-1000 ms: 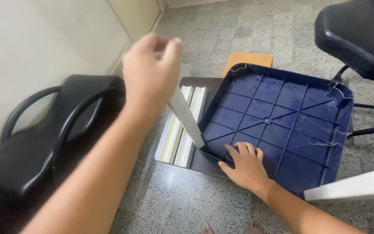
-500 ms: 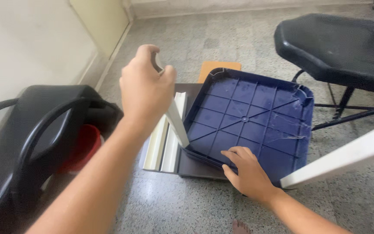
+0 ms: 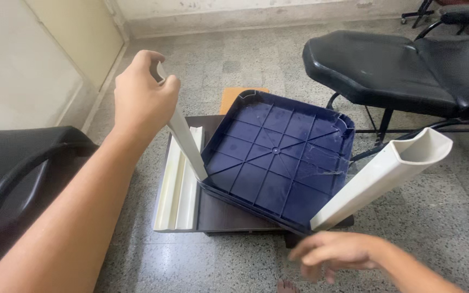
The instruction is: The person inserts four white plastic legs into the corners of an upside-down blue plastic tray. They then flip the tray upright to complete the assembly.
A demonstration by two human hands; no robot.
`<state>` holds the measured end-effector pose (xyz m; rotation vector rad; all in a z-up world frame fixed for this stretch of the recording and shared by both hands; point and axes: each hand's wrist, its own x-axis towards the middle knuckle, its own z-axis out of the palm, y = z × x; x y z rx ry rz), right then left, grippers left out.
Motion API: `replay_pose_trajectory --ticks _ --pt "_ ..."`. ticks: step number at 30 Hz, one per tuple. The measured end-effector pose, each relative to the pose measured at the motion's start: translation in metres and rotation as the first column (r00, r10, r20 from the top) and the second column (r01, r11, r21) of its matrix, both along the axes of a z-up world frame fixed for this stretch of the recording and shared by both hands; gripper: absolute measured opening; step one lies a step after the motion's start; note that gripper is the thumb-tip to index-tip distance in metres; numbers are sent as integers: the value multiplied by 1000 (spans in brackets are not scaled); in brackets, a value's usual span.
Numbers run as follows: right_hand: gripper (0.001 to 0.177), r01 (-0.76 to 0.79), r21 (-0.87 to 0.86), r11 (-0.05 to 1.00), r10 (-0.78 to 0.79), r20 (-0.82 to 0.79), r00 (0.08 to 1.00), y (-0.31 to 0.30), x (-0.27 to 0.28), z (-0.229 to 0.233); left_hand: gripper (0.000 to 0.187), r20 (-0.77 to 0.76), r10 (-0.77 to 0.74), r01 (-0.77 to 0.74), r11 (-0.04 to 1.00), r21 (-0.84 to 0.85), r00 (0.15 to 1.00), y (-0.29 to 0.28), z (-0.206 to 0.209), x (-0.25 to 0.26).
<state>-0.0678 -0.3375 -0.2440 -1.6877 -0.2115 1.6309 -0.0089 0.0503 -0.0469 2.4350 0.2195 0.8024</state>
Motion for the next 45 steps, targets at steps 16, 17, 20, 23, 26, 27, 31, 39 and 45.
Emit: replay_pose_trajectory --ticks 16,17,20,23,26,27,31,39,45 --pt "58 166 -493 854 456 864 214 -71 98 -45 40 73 9 -13 998 56 997 0 -10 3" --pt "61 113 -501 858 474 857 202 -71 97 -47 40 72 8 -12 998 58 997 0 -10 2" --pt "62 -15 -583 812 582 807 100 -72 96 -56 41 81 -5 1 999 46 997 1 -9 3" --pt "57 -67 -635 769 639 767 57 -77 90 -69 44 -18 28 -28 1000 6 999 0 -8 2" --pt "63 -70 -575 815 579 809 104 -80 86 -78 56 158 4 -21 994 107 987 -3 -14 -5" --pt "67 -65 -540 839 543 830 126 -79 85 -77 58 235 14 -60 980 192 972 -4 -17 -10" --pt "50 148 -135 980 74 930 360 -74 89 -51 68 329 15 -73 984 165 944 -11 -35 -37" --pt "57 211 911 354 -40 -211 977 -56 107 60 63 174 115 -69 966 -249 978 -26 -34 -44" --pt "87 -115 947 299 217 50 975 -29 104 79 47 158 164 -126 966 -225 974 -23 -32 -39"
